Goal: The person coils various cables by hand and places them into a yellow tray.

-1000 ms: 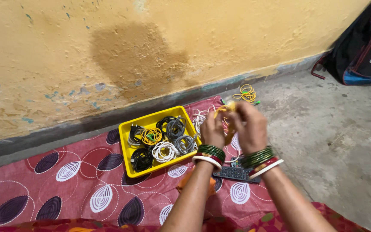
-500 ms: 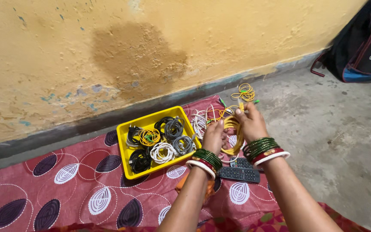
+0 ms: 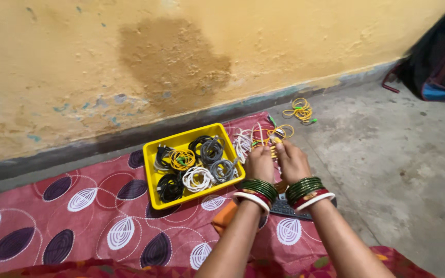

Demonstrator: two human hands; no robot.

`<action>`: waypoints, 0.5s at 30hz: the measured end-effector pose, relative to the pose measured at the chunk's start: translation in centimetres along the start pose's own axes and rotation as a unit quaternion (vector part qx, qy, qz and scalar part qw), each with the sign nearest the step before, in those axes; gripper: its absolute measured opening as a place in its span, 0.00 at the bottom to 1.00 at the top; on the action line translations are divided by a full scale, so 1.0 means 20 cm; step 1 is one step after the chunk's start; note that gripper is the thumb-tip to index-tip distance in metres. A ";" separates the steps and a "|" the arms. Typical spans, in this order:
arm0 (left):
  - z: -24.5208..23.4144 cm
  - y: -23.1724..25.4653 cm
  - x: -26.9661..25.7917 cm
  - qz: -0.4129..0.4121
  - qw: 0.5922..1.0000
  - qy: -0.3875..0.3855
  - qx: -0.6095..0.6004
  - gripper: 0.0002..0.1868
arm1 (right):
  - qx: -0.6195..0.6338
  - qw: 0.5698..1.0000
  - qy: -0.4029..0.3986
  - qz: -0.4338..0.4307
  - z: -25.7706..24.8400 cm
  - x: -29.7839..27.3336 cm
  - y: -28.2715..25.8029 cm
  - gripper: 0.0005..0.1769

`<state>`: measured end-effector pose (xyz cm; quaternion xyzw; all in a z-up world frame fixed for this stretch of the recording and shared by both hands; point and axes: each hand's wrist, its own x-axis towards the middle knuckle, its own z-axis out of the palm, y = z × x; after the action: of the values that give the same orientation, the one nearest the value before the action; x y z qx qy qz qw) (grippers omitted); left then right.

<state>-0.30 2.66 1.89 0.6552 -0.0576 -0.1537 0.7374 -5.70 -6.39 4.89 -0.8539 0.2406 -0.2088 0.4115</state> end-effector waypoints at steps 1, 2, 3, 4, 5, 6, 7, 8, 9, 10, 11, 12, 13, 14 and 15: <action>-0.02 0.03 -0.03 0.122 0.980 0.053 0.147 0.16 | -0.004 1.000 0.003 0.013 0.00 -0.01 0.00 0.17; -0.01 0.06 -0.06 0.120 0.980 0.058 0.148 0.16 | -0.009 1.000 0.006 0.027 0.00 -0.01 0.00 0.19; 0.00 0.10 -0.08 0.161 0.972 0.065 0.156 0.18 | -0.008 1.000 0.002 0.026 0.01 -0.01 0.02 0.19; 0.00 0.13 -0.10 0.202 0.963 0.073 0.164 0.19 | -0.006 1.000 0.021 0.000 0.02 0.00 0.05 0.19; -0.02 0.16 -0.13 0.199 0.963 0.074 0.165 0.19 | -0.004 0.999 0.042 -0.025 0.03 0.01 0.09 0.19; -0.03 0.19 -0.15 0.215 0.957 0.054 0.188 0.19 | -0.004 0.999 0.039 -0.024 0.04 0.03 0.13 0.19; -0.05 0.21 -0.16 0.231 0.950 0.032 0.210 0.19 | 0.131 0.991 -0.028 0.028 0.04 0.06 0.15 0.19; -0.07 0.24 -0.17 0.230 0.950 0.033 0.210 0.19 | 0.262 0.957 -0.095 0.079 0.06 0.08 0.17 0.20; -0.10 0.25 -0.18 0.256 0.943 0.016 0.211 0.19 | 0.261 0.957 -0.096 0.079 0.05 0.09 0.17 0.20; -0.11 0.26 -0.18 0.281 0.936 0.000 0.212 0.18 | 0.301 0.934 -0.121 0.151 0.03 0.09 0.16 0.16; -0.13 0.27 -0.18 0.280 0.937 0.000 0.211 0.18 | 0.338 0.903 -0.146 0.223 0.01 0.09 0.15 0.12; -0.14 0.28 -0.18 0.267 0.939 -0.014 0.214 0.18 | 0.337 0.903 -0.146 0.224 0.01 0.09 0.13 0.12; -0.15 0.28 -0.17 0.256 0.942 -0.028 0.217 0.18 | 0.349 0.895 -0.157 0.228 0.01 0.09 0.10 0.14; -0.15 0.28 -0.15 0.256 0.942 -0.027 0.217 0.18 | 0.361 0.888 -0.169 0.232 0.01 0.09 0.07 0.16; -0.16 0.28 -0.14 0.276 0.937 -0.001 0.212 0.19 | 0.361 0.887 -0.170 0.232 0.03 0.08 0.04 0.16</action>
<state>-1.13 6.99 7.28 0.7544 -0.2684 0.0712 0.5948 -4.26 -7.52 4.18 -0.5888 0.2665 -0.0317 0.7624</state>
